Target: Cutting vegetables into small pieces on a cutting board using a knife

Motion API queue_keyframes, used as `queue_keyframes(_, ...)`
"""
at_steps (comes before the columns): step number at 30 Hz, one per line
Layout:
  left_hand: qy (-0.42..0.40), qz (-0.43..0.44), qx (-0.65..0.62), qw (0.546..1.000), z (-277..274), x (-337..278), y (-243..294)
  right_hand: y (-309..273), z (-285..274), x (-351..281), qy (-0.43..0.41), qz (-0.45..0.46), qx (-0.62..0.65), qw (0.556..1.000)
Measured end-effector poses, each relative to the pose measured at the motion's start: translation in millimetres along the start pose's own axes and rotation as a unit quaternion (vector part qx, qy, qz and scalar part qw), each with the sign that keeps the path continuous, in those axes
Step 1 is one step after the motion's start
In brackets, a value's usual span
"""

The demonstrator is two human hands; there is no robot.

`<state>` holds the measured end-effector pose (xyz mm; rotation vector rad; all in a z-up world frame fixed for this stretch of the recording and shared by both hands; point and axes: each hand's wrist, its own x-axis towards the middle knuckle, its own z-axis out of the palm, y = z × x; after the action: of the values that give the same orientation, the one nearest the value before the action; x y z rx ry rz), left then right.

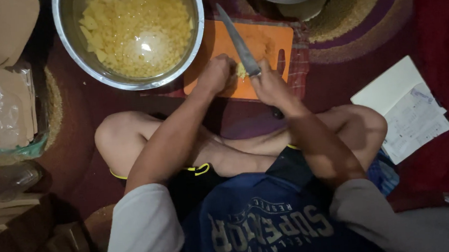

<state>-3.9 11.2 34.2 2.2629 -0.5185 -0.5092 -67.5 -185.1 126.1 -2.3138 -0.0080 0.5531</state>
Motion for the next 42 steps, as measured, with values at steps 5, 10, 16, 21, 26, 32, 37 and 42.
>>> queue_keyframes(5,-0.01,0.03,0.015,0.999,-2.6,-1.8,14.0,43.5,10.2,7.0,0.059,-0.066,0.019,0.996)
queue_keyframes(10,-0.016,0.027,0.009,0.999,11.4,-4.7,20.1,59.8,26.1,14.4,0.124,-0.099,-0.007,0.987)
queue_keyframes(16,0.003,0.019,-0.032,0.999,30.5,-0.5,3.4,67.6,50.0,18.4,0.109,-0.068,-0.037,0.991)
queue_keyframes(21,0.047,-0.027,-0.087,0.995,35.8,-2.1,8.2,55.0,46.1,13.0,0.089,-0.067,0.017,0.994)
queue_keyframes(26,0.07,-0.013,-0.13,0.989,33.2,-5.7,8.9,63.0,52.9,15.3,0.054,0.0,0.274,0.96)
queue_keyframes(32,0.131,0.049,-0.116,0.983,-7.4,-12.5,41.8,55.3,35.1,4.0,0.054,0.051,0.416,0.906)
queue_keyframes(37,0.188,0.061,-0.116,0.973,-55.6,-23.9,44.9,-11.6,-7.6,-1.5,0.021,0.053,0.441,0.896)
queue_keyframes(42,0.358,-0.011,-0.142,0.923,-144.2,-42.3,34.7,-67.7,-2.7,59.2,-0.047,0.036,0.461,0.885)
